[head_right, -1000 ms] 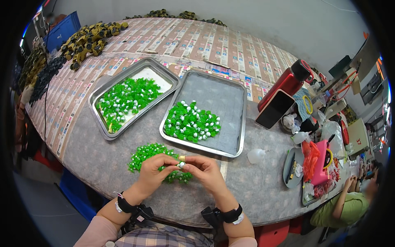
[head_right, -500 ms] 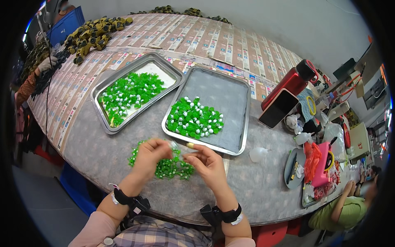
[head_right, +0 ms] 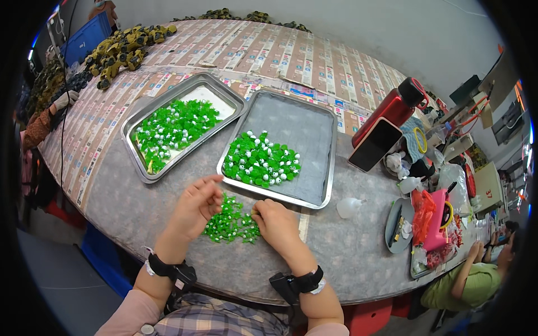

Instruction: The person sits at a table and assembles small green and white candy pieces. They pick up a green piece, apply a substance from a squeeze bottle, and attach a white piece to it. The finished candies are placed into a metal tray.

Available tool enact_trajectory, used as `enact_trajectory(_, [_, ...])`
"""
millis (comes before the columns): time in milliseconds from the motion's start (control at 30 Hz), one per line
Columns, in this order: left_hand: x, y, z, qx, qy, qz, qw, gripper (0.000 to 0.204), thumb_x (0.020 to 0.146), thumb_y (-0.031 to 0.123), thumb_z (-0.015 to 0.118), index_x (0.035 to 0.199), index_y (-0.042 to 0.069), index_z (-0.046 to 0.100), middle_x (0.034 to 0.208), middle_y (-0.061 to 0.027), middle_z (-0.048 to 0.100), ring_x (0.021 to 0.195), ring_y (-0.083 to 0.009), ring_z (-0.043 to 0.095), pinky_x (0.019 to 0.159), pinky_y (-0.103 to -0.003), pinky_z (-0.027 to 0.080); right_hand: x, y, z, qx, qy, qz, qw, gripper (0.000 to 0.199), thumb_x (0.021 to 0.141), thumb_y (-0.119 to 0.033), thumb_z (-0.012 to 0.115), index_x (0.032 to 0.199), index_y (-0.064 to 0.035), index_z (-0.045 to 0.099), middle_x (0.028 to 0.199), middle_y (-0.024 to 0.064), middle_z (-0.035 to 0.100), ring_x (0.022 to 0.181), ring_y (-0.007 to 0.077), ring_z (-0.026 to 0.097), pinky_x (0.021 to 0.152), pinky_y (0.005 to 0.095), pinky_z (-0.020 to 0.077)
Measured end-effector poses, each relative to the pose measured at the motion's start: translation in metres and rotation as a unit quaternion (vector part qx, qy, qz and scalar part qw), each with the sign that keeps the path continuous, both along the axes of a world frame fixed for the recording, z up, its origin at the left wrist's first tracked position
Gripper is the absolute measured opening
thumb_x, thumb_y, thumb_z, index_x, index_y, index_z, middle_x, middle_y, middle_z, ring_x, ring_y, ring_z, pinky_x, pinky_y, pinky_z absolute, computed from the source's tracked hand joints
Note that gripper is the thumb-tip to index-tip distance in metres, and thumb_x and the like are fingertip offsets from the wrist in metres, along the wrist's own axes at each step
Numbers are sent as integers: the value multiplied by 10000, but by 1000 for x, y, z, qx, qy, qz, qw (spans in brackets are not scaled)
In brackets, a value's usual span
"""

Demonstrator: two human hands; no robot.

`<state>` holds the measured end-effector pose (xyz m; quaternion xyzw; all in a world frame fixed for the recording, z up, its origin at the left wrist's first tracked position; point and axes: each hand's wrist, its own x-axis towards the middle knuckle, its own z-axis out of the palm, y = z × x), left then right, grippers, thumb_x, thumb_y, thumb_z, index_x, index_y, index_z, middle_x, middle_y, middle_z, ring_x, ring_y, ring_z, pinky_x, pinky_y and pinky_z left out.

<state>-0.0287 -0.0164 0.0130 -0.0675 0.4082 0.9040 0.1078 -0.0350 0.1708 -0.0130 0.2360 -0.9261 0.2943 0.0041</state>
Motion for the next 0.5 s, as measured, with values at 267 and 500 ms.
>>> enact_trajectory(267, [14, 14, -12, -324, 94, -72, 939, 190, 791, 141, 554, 916, -3, 568, 762, -38, 569, 625, -70, 525, 545, -189, 439, 10, -4, 27, -66, 71, 6, 995, 131, 686, -80, 568, 764, -39, 471, 694, 90, 485, 686, 259, 507, 559, 349, 399])
enact_trajectory(500, [15, 16, -16, -144, 30, -129, 981, 164, 791, 96, 539, 906, -20, 547, 789, -84, 586, 695, -116, 573, 614, -235, 482, 9, 11, 49, -119, 199, -42, 972, 154, 690, -26, 582, 821, -19, 503, 748, 96, 505, 682, 232, 505, 586, 309, 413])
